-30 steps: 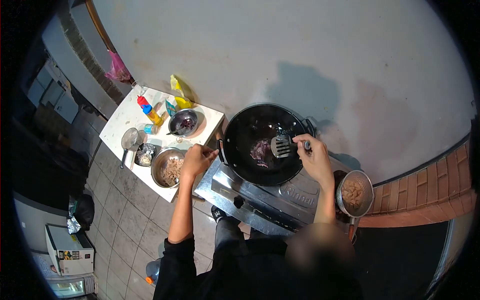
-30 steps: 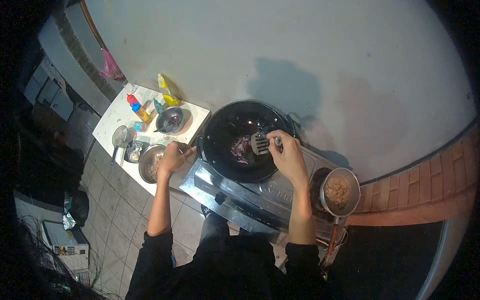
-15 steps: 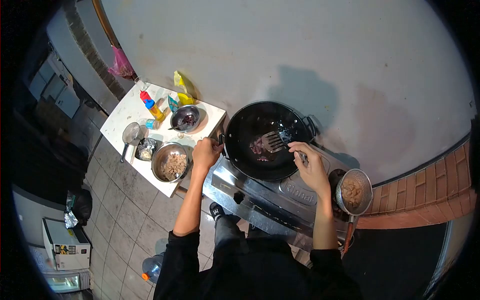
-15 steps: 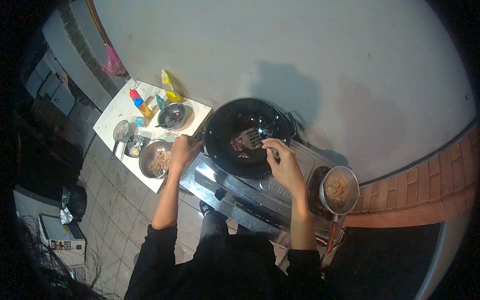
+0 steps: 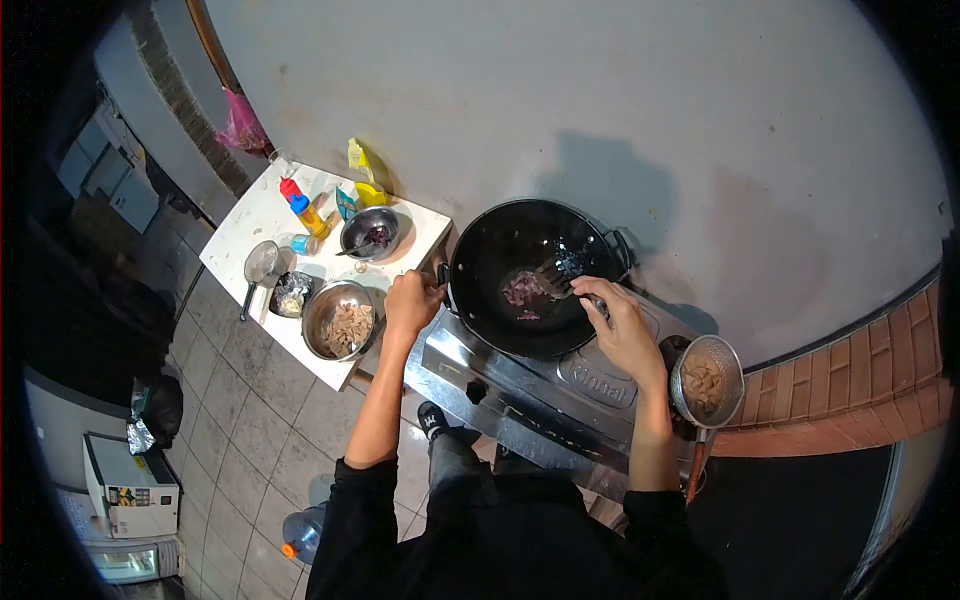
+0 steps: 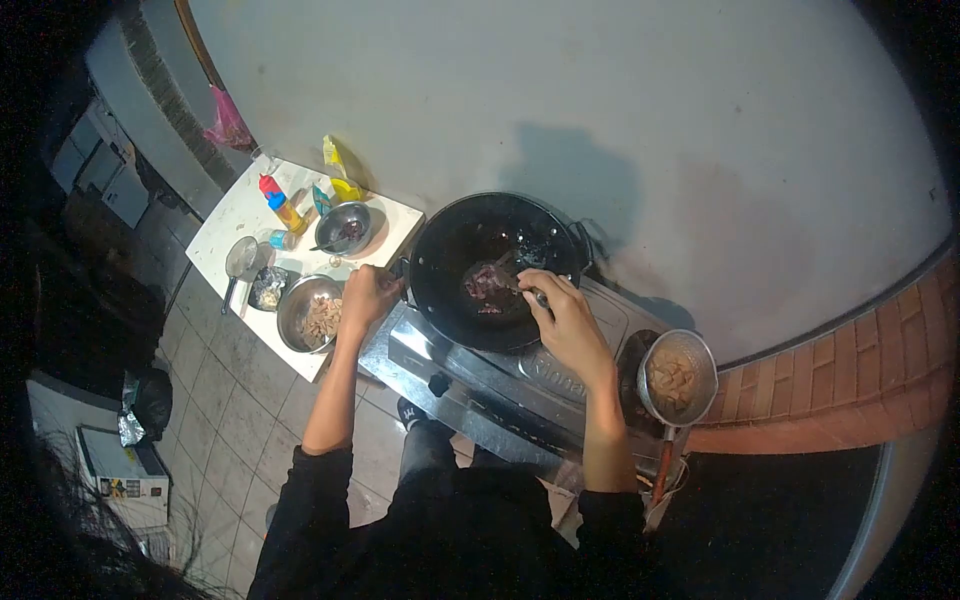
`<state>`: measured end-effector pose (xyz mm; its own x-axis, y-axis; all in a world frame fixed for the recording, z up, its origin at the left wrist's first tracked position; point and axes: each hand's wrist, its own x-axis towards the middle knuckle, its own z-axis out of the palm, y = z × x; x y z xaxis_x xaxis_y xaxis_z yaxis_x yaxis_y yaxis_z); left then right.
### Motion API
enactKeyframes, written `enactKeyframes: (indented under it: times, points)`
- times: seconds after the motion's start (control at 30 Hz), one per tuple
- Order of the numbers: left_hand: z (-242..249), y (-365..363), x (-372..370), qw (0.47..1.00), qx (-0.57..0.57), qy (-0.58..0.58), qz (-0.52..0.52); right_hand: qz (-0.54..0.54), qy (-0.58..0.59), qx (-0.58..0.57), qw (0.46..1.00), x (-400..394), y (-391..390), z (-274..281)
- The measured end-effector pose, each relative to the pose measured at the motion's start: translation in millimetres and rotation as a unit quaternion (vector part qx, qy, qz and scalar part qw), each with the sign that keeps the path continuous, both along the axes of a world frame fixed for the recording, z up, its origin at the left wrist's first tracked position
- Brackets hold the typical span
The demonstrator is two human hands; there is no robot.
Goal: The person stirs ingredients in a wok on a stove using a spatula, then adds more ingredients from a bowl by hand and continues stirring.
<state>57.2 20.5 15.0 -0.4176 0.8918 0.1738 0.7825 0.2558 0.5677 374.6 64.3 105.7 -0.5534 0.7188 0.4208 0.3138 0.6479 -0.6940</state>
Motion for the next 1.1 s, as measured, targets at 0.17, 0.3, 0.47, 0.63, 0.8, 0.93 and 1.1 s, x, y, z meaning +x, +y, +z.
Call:
enactKeyframes:
  times: [0.17, 0.3, 0.47, 0.63, 0.8, 0.93, 1.1]
  points:
    - [1.4, -1.1, 1.2, 1.0, -0.001, 0.003, 0.0, -0.009, -0.032, -0.021, 0.999, 7.3, -4.1, 10.0]
    - [2.1, -0.1, 0.3, 1.0, -0.007, -0.002, 0.0, 0.003, -0.021, 0.007, 1.0, 8.6, -2.3, 6.7]
    - [-3.5, 1.1, -1.9, 1.0, 0.0, -0.006, 0.001, 0.004, -0.017, 0.006, 1.0, 8.3, -2.9, 7.1]
    - [-4.1, 1.7, -3.0, 1.0, -0.006, -0.005, 0.0, -0.004, -0.013, -0.002, 1.0, 8.4, -4.0, 7.4]
    - [1.4, 0.6, 0.2, 1.0, -0.011, 0.002, 0.005, -0.015, -0.005, -0.007, 1.0, 10.0, -3.8, 7.4]
    - [1.0, 1.3, 0.3, 1.0, -0.014, -0.006, 0.014, -0.038, 0.009, -0.027, 0.999, 11.8, -2.2, 6.7]
    - [-2.1, 1.1, 0.0, 1.0, 0.011, -0.002, 0.016, -0.086, 0.049, 0.022, 0.995, 12.8, 5.7, 2.9]
